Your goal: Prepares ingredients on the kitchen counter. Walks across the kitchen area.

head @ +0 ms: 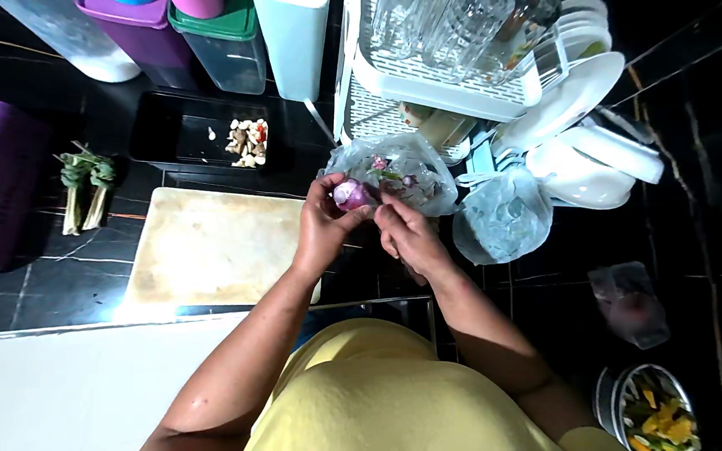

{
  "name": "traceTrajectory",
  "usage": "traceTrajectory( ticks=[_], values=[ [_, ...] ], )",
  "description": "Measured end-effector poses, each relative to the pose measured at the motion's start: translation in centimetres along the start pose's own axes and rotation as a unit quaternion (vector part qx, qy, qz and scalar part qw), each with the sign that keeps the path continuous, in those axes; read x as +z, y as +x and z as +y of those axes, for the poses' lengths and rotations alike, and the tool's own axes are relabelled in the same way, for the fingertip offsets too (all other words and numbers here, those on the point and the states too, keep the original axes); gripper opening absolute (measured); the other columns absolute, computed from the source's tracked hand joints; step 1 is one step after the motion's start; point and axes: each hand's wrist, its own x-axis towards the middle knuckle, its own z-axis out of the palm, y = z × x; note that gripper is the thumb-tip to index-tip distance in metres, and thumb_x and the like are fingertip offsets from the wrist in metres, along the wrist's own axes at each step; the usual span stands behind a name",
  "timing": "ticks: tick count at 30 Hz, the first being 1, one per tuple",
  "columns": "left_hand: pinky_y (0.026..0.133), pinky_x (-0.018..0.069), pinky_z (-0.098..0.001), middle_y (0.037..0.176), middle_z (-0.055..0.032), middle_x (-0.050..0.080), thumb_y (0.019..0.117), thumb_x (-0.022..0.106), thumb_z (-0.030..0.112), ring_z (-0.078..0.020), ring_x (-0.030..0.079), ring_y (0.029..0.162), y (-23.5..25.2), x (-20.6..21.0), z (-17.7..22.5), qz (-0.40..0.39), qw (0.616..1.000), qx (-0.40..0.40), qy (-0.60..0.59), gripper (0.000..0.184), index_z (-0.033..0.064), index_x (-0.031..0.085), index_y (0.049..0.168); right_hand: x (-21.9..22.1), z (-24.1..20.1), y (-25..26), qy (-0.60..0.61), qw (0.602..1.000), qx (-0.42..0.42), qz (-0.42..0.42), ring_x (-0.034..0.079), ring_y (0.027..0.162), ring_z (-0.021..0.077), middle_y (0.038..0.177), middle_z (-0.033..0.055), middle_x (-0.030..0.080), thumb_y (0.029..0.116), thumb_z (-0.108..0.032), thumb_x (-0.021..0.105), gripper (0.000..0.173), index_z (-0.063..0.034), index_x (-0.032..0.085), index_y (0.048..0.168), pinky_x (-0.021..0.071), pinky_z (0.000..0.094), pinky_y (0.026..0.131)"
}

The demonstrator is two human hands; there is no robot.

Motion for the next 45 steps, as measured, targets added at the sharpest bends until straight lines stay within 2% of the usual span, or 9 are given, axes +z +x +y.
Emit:
traceTrajectory(
  ticks=[3,7,12,20,26,31,37,41,45],
  values=[
    [0.081,0.0629,-0.0342,0.123,-0.0081,0.059,0.0801,0.080,-0.006,-0.0165,0.068,0.099,0.3,-0.1,0.2,0.010,0.999,-0.020,-0.028,0.063,0.0095,0.047,0.132,-1.5,0.1,0.9,0.093,0.995,0.037,0.015,0.041,0.046,0.0051,0.074,-0.0019,0.052,0.1098,-0.036,0.040,0.031,-0.0123,0.058,0.119,0.0408,0.0197,0.043],
    [0.078,0.0621,-0.0357,0.126,-0.0087,0.062,0.0893,0.073,0.000,-0.0174,0.069,0.091,0.4,-0.9,0.3,-0.015,0.993,-0.093,-0.076,0.064,0.0160,0.048,0.146,-3.8,1.5,2.6,-0.122,0.987,0.037,0.093,0.041,0.047,0.0141,0.078,0.0056,0.055,0.1096,-0.046,0.041,0.048,-0.0285,0.049,0.153,0.0387,0.0309,0.041],
    [0.093,0.0587,-0.0369,0.125,-0.0125,0.064,0.1094,0.039,0.020,-0.0217,0.070,0.104,1.1,-1.0,0.4,0.006,0.926,-0.236,-0.294,0.043,0.0086,0.041,0.150,-5.5,2.7,4.0,-0.336,0.938,0.031,0.080,0.064,0.115,0.0398,0.132,0.0214,0.064,0.1086,-0.045,0.046,0.053,-0.0242,0.046,0.157,0.0494,0.0641,0.096],
    [0.091,0.0600,-0.0393,0.121,-0.0123,0.065,0.1041,0.043,0.004,-0.0234,0.071,0.100,1.2,-0.5,-0.7,0.017,0.898,-0.214,-0.384,0.041,0.0124,0.043,0.144,-1.5,0.1,2.1,-0.105,0.994,0.025,0.020,0.041,0.050,0.0119,0.079,0.0058,0.056,0.1090,-0.039,0.045,0.052,-0.0215,0.042,0.158,0.0413,0.0299,0.047],
    [0.076,0.0612,-0.0300,0.102,-0.0068,0.070,0.1002,0.046,0.008,-0.0146,0.071,0.086,1.0,0.2,-0.7,0.016,0.885,-0.188,-0.426,0.026,0.0161,0.053,0.124,1.6,0.2,1.2,-0.213,0.972,-0.101,0.004,0.067,0.113,0.0227,0.134,0.0143,0.064,0.1053,-0.036,0.057,0.062,-0.0165,0.036,0.161,0.0560,0.0462,0.096],
    [0.077,0.0611,-0.0305,0.100,-0.0060,0.071,0.1082,0.043,0.021,-0.0140,0.071,0.088,0.7,0.3,-0.8,0.023,0.863,-0.203,-0.463,0.019,0.0157,0.059,0.117,2.0,0.4,1.0,-0.252,0.960,-0.124,0.011,0.064,0.120,0.0269,0.138,0.0152,0.061,0.1041,-0.044,0.056,0.066,-0.0196,0.035,0.162,0.0546,0.0515,0.098],
    [0.078,0.0614,-0.0308,0.098,-0.0062,0.072,0.1081,0.045,0.019,-0.0136,0.072,0.087,0.4,0.3,-0.8,0.043,0.870,-0.213,-0.442,0.019,0.0138,0.062,0.113,2.2,1.1,1.1,-0.365,0.911,-0.183,0.063,0.066,0.079,0.0273,0.107,0.0162,0.064,0.1034,-0.044,0.058,0.062,-0.0167,0.044,0.157,0.0578,0.0463,0.063],
    [0.079,0.0603,-0.0311,0.098,-0.0049,0.071,0.1052,0.046,0.012,-0.0129,0.070,0.087,0.4,0.0,-1.1,0.039,0.892,-0.197,-0.404,0.017,0.0136,0.060,0.115,1.6,0.7,1.0,-0.275,0.952,-0.136,0.015,0.068,0.090,0.0223,0.114,0.0131,0.067,0.1049,-0.038,0.057,0.055,-0.0184,0.049,0.155,0.0591,0.0437,0.076],
    [0.095,0.0573,-0.0380,0.112,-0.0062,0.067,0.1060,0.051,0.013,-0.0187,0.069,0.101,0.6,-0.7,-1.6,0.019,0.898,-0.183,-0.400,0.021,0.0131,0.055,0.127,0.4,-0.8,0.8,0.024,0.998,0.026,-0.058,0.040,0.045,0.0054,0.063,-0.0015,0.047,0.1087,-0.035,0.044,0.030,-0.0115,0.062,0.107,0.0379,0.0202,0.044]
  ],
)
